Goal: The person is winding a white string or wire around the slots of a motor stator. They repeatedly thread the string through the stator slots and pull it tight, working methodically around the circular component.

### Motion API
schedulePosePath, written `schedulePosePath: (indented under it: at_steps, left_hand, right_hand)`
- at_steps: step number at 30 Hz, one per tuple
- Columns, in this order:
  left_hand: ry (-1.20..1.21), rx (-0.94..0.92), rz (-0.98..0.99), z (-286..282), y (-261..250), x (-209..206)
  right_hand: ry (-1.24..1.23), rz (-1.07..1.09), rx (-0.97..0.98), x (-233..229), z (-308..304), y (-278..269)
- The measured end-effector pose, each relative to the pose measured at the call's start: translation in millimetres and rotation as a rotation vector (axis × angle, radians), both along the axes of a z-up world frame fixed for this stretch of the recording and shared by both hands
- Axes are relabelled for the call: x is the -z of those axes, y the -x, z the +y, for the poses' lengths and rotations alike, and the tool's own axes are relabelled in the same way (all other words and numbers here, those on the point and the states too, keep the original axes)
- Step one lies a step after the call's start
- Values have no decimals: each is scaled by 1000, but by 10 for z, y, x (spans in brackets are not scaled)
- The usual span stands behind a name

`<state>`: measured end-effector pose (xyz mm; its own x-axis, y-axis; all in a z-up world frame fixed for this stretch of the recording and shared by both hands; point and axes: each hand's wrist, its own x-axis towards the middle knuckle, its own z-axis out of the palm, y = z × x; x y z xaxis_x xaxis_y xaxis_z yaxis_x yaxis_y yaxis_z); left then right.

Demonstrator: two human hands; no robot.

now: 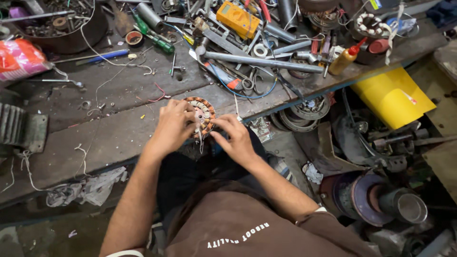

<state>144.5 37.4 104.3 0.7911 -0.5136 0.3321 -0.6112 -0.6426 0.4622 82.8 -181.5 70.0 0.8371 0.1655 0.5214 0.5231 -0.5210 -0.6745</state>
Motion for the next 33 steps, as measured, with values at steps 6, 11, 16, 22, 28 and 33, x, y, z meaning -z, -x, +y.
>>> schedulePosePath:
  at_steps: [6, 11, 16, 22, 28, 33]
  left_hand:
    - [84, 122, 55, 156, -101, 5]
    - [146, 56, 25, 167, -99, 54]
    - [195, 41, 28, 85, -67, 133]
    - [118, 52, -10, 28, -75, 197]
    - [79, 14, -17, -8, -92, 180]
    - [96, -11, 52, 58, -51, 108]
  right_hand:
    - [-82, 36, -94, -41, 164, -57]
    - [-149, 77, -130, -23, 77, -17]
    - [-178, 169, -128, -59, 60, 4]
    - [-171, 143, -109, -55, 125, -22]
    - [-158, 129, -102, -50, 132, -59]
    - [-141, 137, -101, -30, 121, -48]
